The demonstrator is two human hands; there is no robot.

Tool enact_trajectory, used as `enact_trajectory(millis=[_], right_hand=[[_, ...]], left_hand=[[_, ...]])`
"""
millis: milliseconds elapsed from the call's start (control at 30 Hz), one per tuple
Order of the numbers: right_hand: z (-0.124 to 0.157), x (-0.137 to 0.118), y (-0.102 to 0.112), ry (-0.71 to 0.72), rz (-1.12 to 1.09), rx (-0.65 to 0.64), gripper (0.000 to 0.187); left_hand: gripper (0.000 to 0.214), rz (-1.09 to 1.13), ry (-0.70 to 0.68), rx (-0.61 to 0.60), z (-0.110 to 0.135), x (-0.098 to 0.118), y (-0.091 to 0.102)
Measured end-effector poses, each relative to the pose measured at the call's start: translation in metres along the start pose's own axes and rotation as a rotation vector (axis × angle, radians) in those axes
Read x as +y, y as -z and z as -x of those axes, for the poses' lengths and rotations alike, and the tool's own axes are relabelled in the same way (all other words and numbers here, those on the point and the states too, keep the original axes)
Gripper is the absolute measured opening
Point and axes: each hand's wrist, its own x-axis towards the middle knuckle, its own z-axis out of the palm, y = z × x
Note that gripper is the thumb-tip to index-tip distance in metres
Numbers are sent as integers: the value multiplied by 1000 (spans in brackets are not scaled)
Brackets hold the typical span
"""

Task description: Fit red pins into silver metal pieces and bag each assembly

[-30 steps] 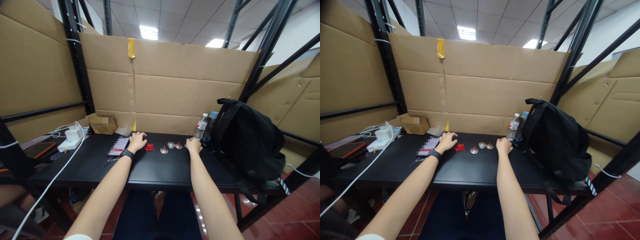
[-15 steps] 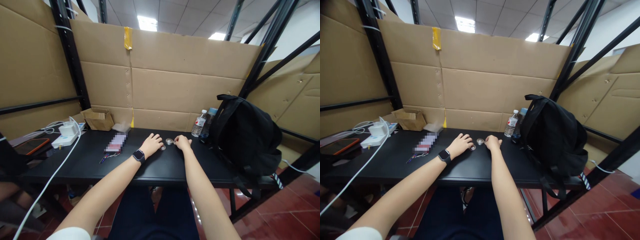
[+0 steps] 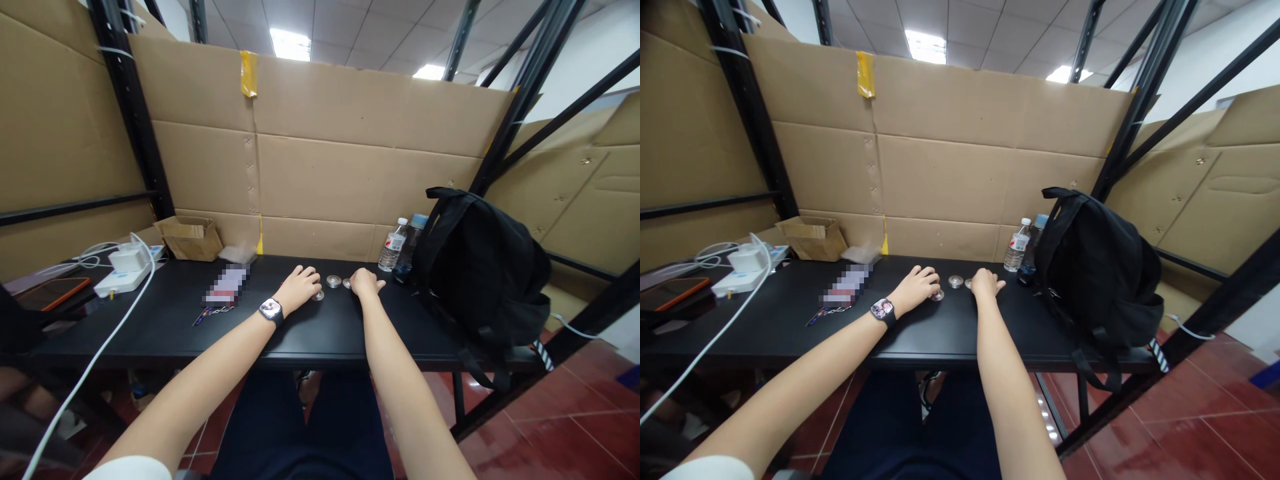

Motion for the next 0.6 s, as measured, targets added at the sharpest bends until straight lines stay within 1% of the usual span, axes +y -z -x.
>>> enact_trajectory(millis=[100,167,233,300,367,433,467,500,600], right_hand=[[0,1,-2,0,21,42,15],[-2,0,-3,33,-28,81,16],[-3,-4,-4,130,-153,123,17],[-3,-12,-8,300,-346,128,16],[0,-24,-13,491,-570,94,15],[6,-37,-20,608,-766,71,16],[10,-43,-22,624,-846,57,17],[15,-49,-25,627,-919,15,18],[28,-58,-26,554,-1138,-216,26]], left_hand=[[20,-110,15,18,2,-2,-3],[19,-129,78,54,4,-3,-4],[18,-79,192,113,6,-5,-5],[17,6,315,186,5,-8,-5],[18,90,409,262,3,-10,-3],[19,157,483,333,1,-11,-1],[19,186,510,359,0,-11,0],[18,212,529,377,-1,-11,1],[17,258,555,406,-3,-9,5]])
